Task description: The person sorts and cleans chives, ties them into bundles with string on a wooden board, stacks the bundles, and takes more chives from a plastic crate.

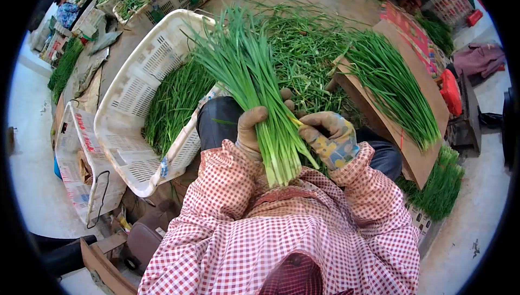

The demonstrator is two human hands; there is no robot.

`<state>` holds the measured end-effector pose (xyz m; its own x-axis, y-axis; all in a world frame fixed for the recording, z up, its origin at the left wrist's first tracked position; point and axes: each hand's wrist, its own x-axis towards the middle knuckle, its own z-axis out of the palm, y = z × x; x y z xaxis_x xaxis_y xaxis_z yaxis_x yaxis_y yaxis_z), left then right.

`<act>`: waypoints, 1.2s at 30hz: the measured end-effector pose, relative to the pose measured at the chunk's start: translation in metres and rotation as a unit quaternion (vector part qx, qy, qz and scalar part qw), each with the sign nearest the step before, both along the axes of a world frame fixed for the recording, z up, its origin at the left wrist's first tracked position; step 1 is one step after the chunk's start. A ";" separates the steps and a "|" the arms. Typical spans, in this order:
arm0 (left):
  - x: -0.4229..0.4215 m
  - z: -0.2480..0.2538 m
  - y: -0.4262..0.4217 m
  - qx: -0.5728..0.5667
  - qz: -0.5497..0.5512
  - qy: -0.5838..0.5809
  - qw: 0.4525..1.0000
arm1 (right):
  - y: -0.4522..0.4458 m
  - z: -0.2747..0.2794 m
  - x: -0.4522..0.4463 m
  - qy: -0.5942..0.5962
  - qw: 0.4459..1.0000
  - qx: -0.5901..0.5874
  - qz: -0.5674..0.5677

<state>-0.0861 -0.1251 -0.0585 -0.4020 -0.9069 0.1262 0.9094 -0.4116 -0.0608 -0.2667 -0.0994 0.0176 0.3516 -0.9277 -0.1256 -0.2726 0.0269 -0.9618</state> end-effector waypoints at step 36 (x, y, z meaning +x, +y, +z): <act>0.091 0.057 -0.037 -0.046 0.217 -0.236 0.946 | 0.023 0.023 -0.092 0.333 0.930 -0.088 0.129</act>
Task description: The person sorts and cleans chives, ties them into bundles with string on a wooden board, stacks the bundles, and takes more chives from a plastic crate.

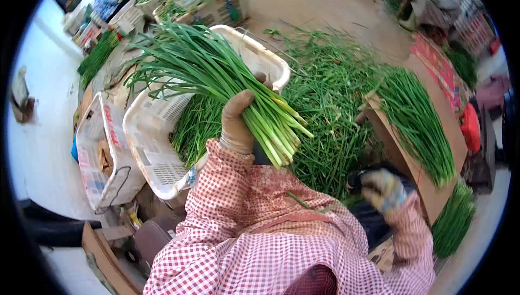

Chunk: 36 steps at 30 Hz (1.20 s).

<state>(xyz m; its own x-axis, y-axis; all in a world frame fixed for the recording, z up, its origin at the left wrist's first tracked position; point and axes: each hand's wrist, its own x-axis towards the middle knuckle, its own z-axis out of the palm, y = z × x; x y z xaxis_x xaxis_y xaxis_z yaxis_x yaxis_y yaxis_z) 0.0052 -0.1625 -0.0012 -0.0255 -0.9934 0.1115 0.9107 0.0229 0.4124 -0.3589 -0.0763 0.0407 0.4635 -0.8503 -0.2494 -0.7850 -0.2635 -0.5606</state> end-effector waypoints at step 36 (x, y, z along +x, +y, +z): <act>-0.080 -0.027 0.032 0.073 -0.067 0.018 0.995 | -0.059 -0.058 0.126 -0.537 0.814 0.120 -0.185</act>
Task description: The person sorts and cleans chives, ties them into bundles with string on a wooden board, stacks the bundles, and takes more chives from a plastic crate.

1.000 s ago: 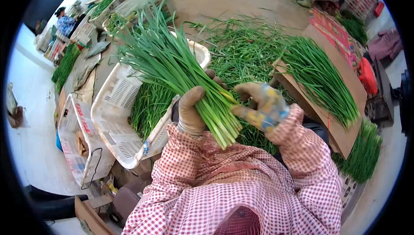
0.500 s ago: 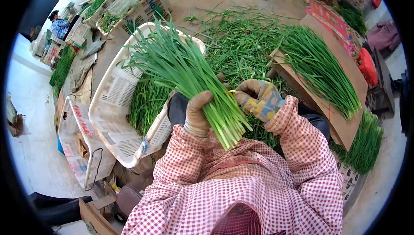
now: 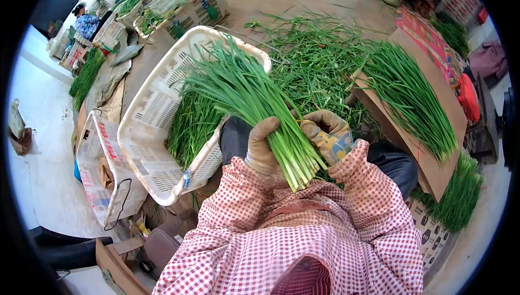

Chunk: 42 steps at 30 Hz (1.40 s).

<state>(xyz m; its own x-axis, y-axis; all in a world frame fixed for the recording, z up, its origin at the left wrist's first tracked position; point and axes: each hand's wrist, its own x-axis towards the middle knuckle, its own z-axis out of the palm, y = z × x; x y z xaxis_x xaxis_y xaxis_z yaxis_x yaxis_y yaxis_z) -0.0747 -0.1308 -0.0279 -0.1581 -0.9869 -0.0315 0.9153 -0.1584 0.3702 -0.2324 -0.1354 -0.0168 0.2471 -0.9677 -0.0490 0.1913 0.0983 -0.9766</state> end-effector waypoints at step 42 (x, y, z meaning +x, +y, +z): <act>0.027 0.022 -0.024 -0.073 0.113 -0.017 0.991 | 0.016 0.002 0.026 0.120 0.992 0.036 0.001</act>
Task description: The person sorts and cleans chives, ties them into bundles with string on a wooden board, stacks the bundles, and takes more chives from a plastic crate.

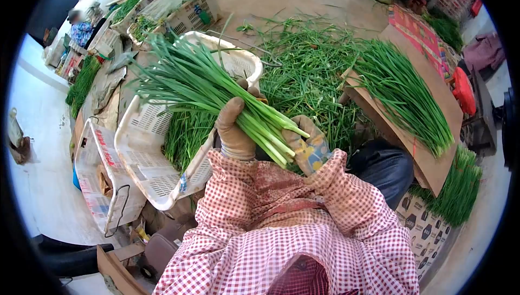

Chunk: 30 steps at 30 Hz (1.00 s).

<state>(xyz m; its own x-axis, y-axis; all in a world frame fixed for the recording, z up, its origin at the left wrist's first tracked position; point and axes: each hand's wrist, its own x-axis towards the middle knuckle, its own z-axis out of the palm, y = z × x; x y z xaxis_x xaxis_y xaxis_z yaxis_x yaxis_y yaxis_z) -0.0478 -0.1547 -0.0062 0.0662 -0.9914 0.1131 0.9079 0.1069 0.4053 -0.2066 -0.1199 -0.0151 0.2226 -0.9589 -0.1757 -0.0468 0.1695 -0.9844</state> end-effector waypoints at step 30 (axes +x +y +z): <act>-0.015 -0.008 0.005 0.090 -0.033 -0.055 0.994 | -0.004 0.065 -0.056 0.328 0.826 -0.438 0.133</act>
<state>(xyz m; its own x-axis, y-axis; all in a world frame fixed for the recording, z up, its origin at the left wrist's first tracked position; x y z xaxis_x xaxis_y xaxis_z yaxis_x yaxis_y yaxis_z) -0.0630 -0.1495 -0.0140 -0.0025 -0.9980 -0.0629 0.8598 -0.0343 0.5094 -0.2630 -0.1243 0.0494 0.5789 -0.7142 0.3934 -0.5395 -0.6973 -0.4720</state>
